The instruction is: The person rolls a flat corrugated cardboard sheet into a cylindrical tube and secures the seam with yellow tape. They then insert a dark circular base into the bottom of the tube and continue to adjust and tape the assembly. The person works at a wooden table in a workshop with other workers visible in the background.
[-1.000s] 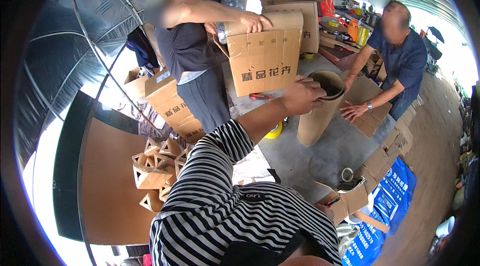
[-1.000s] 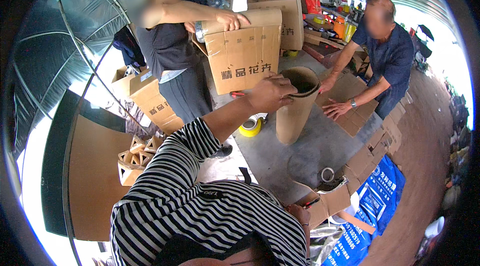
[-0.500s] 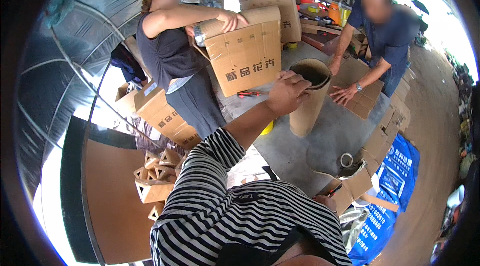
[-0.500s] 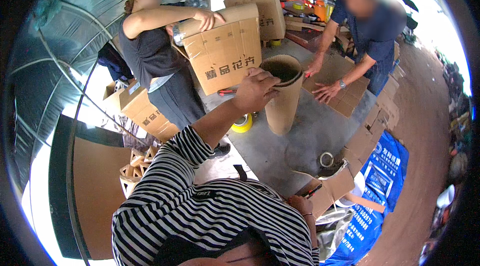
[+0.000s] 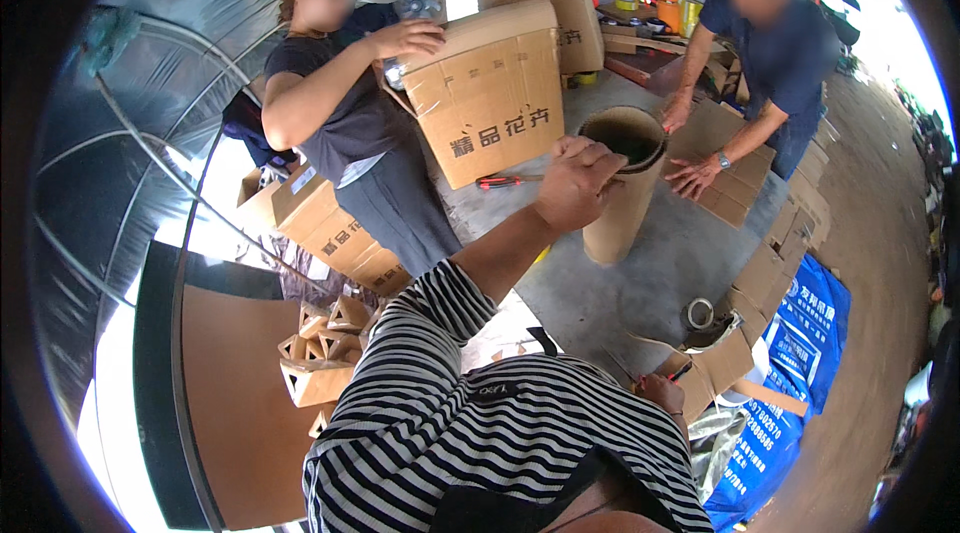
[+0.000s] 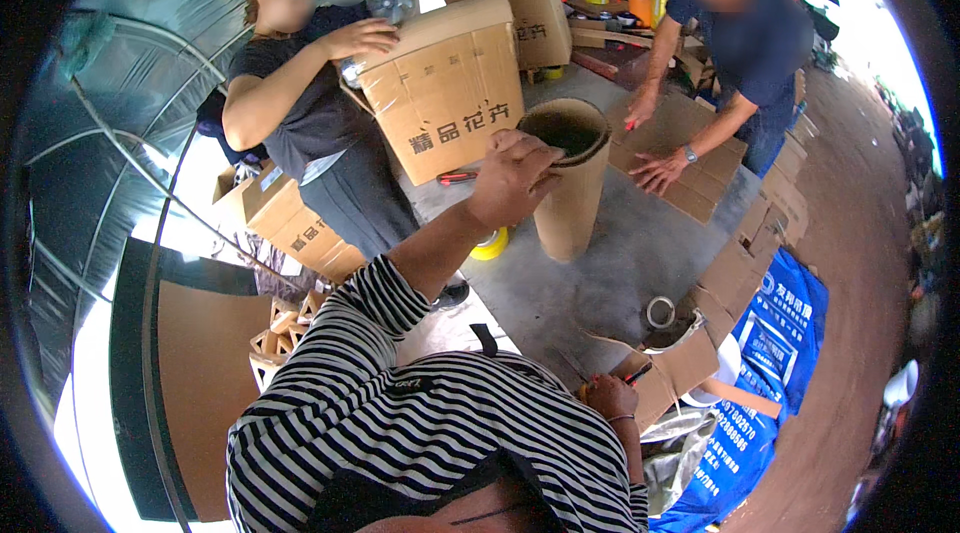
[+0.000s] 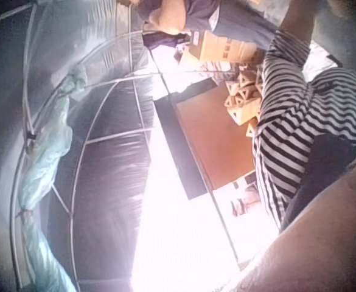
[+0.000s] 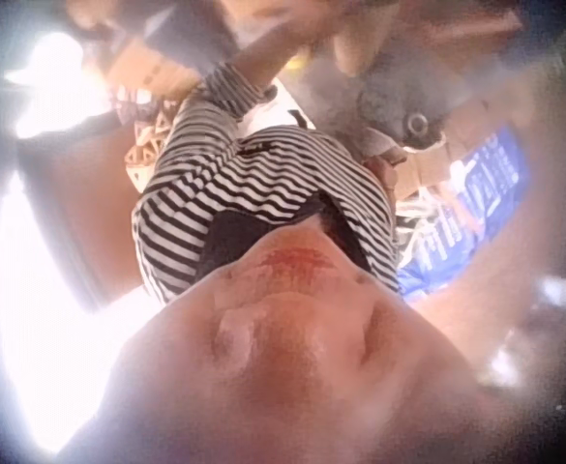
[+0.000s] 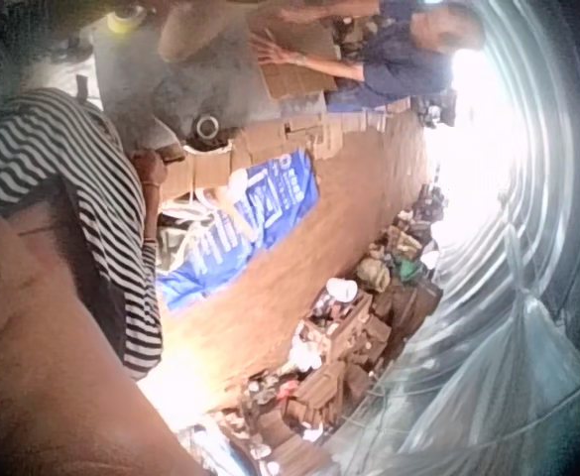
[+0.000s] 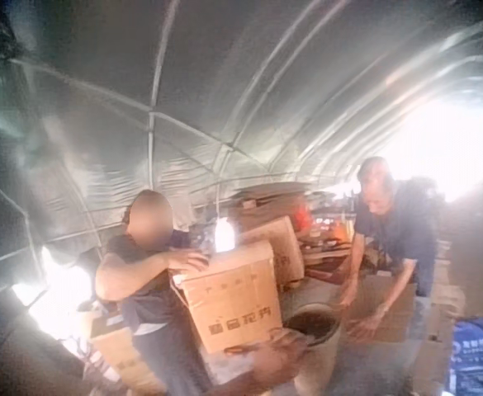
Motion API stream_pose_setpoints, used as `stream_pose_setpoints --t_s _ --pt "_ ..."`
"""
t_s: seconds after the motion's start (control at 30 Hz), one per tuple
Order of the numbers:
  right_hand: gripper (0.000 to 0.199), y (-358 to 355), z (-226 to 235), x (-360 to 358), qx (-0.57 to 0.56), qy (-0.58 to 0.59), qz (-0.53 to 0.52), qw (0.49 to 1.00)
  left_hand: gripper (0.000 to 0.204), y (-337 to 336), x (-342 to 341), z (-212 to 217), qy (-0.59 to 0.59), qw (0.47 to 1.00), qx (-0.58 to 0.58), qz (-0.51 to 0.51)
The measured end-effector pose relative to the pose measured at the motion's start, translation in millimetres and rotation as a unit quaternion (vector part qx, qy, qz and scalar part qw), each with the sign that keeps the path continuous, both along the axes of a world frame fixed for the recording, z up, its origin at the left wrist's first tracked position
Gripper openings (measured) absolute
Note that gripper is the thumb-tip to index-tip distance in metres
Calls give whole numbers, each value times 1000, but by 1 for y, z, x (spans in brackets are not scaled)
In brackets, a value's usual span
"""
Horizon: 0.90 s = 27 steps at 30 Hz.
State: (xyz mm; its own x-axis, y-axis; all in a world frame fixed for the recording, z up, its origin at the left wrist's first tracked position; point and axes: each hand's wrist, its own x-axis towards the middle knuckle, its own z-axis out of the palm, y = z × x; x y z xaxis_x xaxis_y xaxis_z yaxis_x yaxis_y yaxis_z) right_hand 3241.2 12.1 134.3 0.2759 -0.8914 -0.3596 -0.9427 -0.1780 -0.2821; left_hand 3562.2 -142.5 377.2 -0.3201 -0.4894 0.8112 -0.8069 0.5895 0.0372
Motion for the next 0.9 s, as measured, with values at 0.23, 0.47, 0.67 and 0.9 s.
stream_pose_setpoints --t_s 0.23,0.47,0.67,0.9 --pt "40 -12 -38 -14 6 -29 59 998 43 -6 2 -5 6 1000 -22 10" --pt "37 -28 -98 -13 45 30 48 997 40 -14 -3 -4 16 999 -25 -15" --pt "40 -37 -121 -14 15 42 53 998 41 -19 -1 -7 1 999 -46 -6" --pt "50 -43 -112 -31 55 75 24 995 49 -17 -2 -8 19 999 -45 -14"
